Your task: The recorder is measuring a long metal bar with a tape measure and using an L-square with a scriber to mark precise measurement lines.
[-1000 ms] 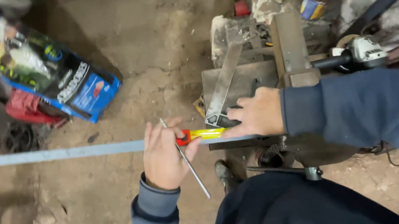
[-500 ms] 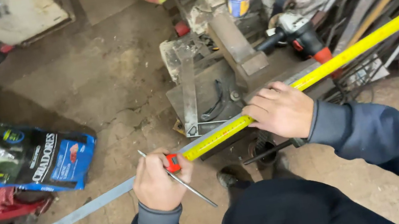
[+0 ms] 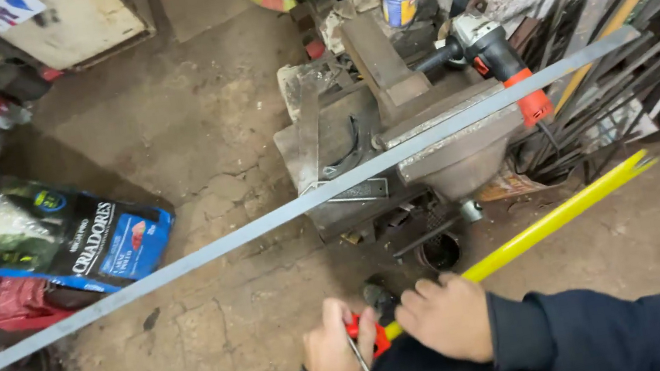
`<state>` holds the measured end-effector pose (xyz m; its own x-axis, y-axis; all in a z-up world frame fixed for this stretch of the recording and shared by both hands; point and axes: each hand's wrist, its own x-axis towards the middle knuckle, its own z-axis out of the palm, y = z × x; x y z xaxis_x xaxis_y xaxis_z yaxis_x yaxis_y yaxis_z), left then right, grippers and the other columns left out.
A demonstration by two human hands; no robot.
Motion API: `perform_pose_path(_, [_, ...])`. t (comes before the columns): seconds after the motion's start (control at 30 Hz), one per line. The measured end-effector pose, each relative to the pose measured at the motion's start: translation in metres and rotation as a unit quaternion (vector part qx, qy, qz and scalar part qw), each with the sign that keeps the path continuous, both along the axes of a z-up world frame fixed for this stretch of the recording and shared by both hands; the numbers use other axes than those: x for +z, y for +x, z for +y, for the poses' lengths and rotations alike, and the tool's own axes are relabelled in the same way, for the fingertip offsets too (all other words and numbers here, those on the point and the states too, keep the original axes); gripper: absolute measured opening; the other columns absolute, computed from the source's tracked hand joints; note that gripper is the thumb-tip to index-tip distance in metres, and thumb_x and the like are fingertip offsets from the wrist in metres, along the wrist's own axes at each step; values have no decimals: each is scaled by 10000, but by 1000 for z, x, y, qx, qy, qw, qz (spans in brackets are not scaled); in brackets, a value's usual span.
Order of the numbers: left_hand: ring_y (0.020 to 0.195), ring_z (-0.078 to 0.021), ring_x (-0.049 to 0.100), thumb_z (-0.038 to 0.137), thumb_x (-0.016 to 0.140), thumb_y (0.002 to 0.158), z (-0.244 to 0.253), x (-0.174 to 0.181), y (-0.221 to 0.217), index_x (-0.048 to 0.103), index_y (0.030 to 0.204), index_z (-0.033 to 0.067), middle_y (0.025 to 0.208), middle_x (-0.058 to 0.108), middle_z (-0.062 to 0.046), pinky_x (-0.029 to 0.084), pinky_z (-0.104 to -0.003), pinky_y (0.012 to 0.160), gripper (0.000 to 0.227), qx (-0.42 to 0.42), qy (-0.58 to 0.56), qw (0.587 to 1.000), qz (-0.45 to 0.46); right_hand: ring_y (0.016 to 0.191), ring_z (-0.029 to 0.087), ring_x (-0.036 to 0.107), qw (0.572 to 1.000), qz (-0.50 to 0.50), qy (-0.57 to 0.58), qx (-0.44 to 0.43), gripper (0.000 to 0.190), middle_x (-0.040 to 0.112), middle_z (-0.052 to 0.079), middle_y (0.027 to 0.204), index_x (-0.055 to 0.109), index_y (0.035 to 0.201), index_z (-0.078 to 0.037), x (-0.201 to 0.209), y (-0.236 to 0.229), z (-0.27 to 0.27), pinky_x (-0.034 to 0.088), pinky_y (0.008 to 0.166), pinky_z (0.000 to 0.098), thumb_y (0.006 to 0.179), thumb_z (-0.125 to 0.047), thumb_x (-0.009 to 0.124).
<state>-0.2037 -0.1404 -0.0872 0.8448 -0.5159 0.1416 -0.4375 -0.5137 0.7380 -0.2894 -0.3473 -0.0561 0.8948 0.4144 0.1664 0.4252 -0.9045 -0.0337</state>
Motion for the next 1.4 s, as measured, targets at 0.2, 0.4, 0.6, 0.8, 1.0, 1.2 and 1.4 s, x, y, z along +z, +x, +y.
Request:
perform_pose_path(0.2, [526, -419, 652, 238, 692, 946, 10, -5, -32, 522, 860, 74, 565, 609, -191, 474, -476, 476, 251, 25, -6, 995, 92, 749, 222, 677, 993, 97, 16, 72, 124, 657, 34, 764, 645, 831, -113, -42, -29, 29, 527, 622, 408, 856, -230, 612])
perform_pose_path(0.4, [566, -442, 636, 212, 660, 972, 22, -24, -10, 509, 862, 51, 595, 595, -218, 465, -496, 502, 247, 8, -30, 992, 120, 891, 231, 711, 997, 50, 37, 55, 271, 705, 76, 861, 709, 1026, -22, -61, -18, 41, 458, 1125, 576, 872, -211, 591])
perform_pose_path(0.6, [614, -470, 638, 256, 627, 978, 52, -86, 48, 522, 837, 43, 630, 621, -225, 454, -530, 516, 276, 40, 35, 995, 84, 1177, 307, 644, 978, -25, 206, -7, 524, 669, 128, 1298, 601, 1321, -80, -34, 23, 48, 461, 1079, 498, 917, -391, 719])
perform_pose_path(0.8, [620, -386, 623, 265, 583, 1048, 42, -137, 91, 532, 881, 26, 689, 592, -219, 474, -462, 571, 296, -3, -17, 992, 125, 1213, 194, 625, 508, 441, 714, -192, 965, 609, 6, 1344, 319, 1537, -142, -133, 66, 70, 522, 1049, 386, 753, -304, 858])
perform_pose_path(1.0, [658, -82, 485, 204, 715, 991, 23, -129, 133, 502, 899, 40, 710, 529, -26, 451, -298, 553, 284, -62, -155, 929, 331, 1201, 243, 655, 752, 397, 519, -88, 866, 676, 132, 1315, 455, 1464, -10, -93, 118, 12, 512, 1022, 364, 784, -342, 875])
perform_pose_path(1.2, [608, -66, 471, 155, 731, 950, 66, -171, 157, 472, 861, 66, 695, 502, 22, 420, -264, 537, 288, -25, -225, 877, 424, 1017, 411, 592, 942, 47, 146, -299, 613, 603, 190, 1185, 612, 1303, -87, -125, 182, -28, 508, 862, 504, 737, -235, 794])
perform_pose_path(1.4, [700, -74, 483, 132, 696, 997, 103, -182, 167, 497, 920, 48, 785, 488, -10, 438, -260, 604, 230, -14, -245, 903, 353, 971, 362, 597, 947, 15, 95, -308, 468, 617, 126, 1087, 697, 1207, -135, -150, 196, -39, 522, 841, 469, 744, -177, 749])
